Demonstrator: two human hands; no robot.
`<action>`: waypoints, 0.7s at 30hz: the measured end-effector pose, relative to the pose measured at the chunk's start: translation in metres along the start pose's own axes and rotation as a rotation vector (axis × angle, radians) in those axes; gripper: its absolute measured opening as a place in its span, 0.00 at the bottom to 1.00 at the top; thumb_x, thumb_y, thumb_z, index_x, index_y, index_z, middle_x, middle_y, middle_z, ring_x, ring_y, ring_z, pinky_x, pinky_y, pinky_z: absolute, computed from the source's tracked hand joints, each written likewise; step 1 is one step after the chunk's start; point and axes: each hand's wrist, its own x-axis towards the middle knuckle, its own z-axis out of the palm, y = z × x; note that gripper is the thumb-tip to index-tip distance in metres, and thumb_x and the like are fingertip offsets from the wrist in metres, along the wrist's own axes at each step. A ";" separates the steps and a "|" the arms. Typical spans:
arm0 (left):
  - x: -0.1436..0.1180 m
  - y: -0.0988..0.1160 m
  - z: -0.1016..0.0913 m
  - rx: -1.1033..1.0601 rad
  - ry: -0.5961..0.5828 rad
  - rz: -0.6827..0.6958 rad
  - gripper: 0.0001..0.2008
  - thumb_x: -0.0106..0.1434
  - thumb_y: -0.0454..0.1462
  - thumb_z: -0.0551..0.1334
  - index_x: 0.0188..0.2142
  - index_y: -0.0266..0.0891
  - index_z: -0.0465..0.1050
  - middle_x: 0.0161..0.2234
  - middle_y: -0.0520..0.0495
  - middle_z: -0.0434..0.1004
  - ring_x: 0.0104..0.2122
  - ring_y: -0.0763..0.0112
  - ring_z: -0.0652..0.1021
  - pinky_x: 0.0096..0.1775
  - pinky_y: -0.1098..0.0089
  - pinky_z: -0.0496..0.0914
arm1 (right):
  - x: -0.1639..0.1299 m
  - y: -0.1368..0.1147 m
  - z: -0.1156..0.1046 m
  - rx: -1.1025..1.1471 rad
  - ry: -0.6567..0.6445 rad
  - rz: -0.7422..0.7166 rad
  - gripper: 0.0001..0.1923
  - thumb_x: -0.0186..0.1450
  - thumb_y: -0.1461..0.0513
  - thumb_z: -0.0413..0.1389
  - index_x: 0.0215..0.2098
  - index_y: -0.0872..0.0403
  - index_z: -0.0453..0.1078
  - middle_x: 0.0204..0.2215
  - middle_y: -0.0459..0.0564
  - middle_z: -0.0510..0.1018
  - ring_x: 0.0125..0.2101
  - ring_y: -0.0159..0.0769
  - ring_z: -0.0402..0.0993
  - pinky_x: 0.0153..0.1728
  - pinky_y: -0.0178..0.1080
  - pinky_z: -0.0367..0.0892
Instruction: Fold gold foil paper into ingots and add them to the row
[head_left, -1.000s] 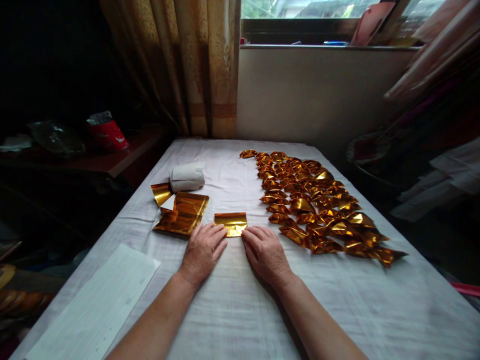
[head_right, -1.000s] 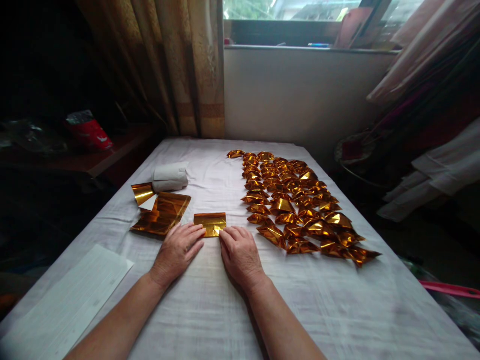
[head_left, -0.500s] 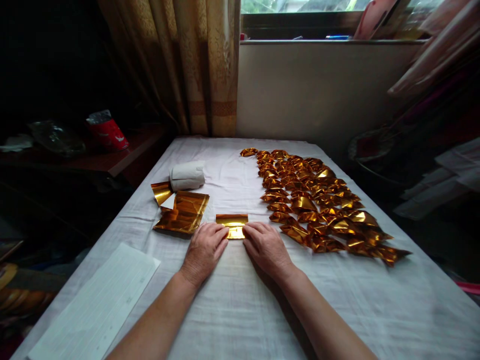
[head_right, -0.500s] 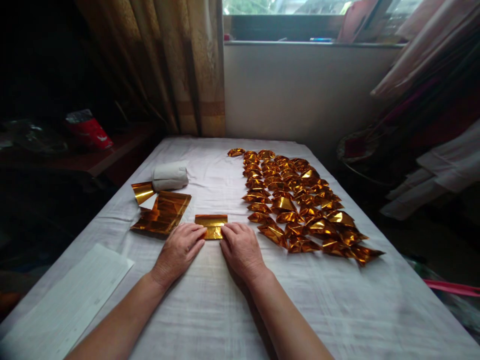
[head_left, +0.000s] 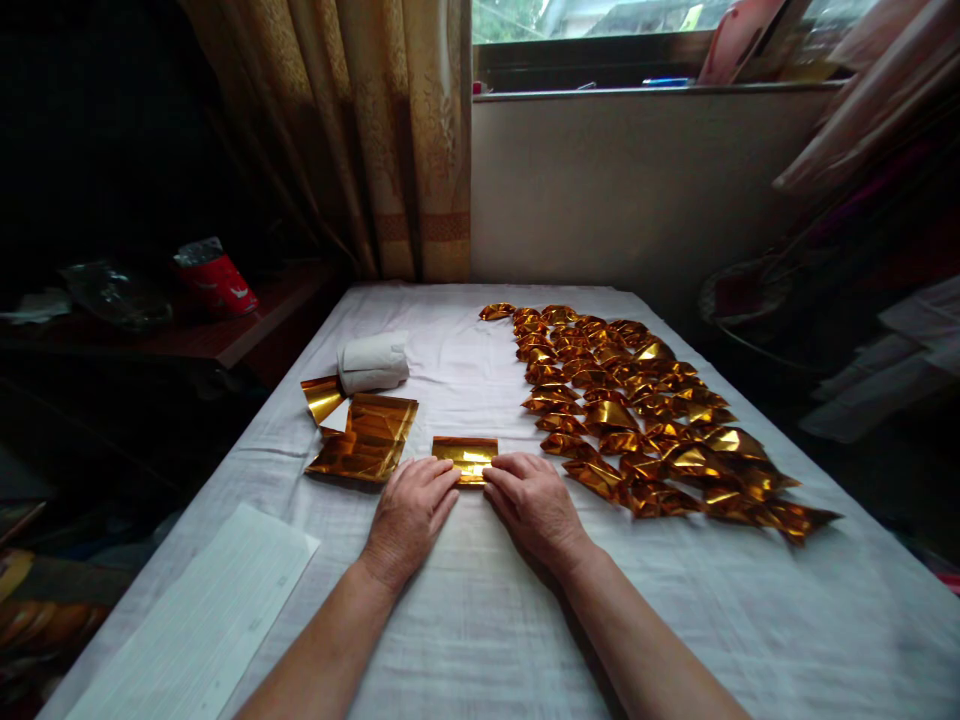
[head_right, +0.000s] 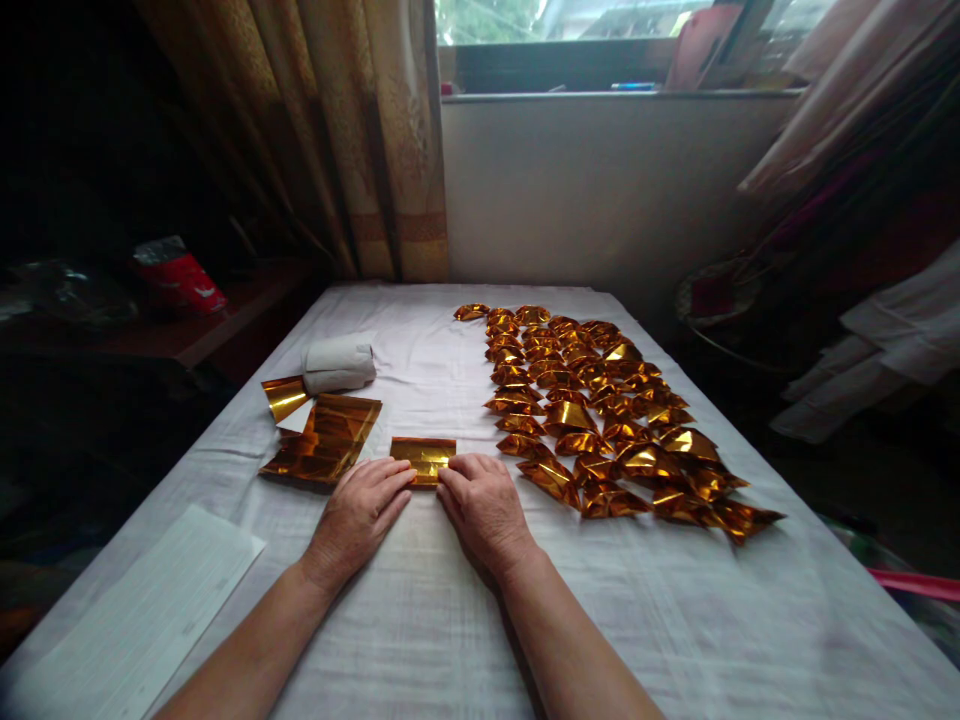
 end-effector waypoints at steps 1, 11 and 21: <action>0.001 0.000 -0.001 -0.001 0.006 -0.002 0.11 0.68 0.37 0.59 0.48 0.43 0.75 0.47 0.46 0.80 0.48 0.62 0.76 0.54 0.54 0.68 | 0.000 0.000 0.000 0.002 0.008 -0.002 0.10 0.70 0.59 0.53 0.43 0.50 0.75 0.41 0.52 0.78 0.41 0.41 0.72 0.44 0.42 0.64; 0.003 0.003 -0.006 0.001 0.039 0.003 0.08 0.69 0.37 0.57 0.40 0.40 0.75 0.38 0.47 0.81 0.40 0.64 0.77 0.45 0.61 0.70 | 0.000 0.001 0.001 0.031 0.051 -0.009 0.12 0.71 0.60 0.49 0.37 0.53 0.74 0.38 0.52 0.80 0.38 0.39 0.73 0.42 0.41 0.64; 0.003 0.002 -0.005 -0.007 0.083 -0.054 0.10 0.70 0.39 0.55 0.39 0.41 0.75 0.35 0.48 0.81 0.36 0.66 0.77 0.41 0.64 0.69 | 0.000 0.002 0.000 0.070 0.046 0.069 0.11 0.70 0.59 0.51 0.36 0.51 0.74 0.38 0.51 0.79 0.39 0.39 0.72 0.42 0.40 0.64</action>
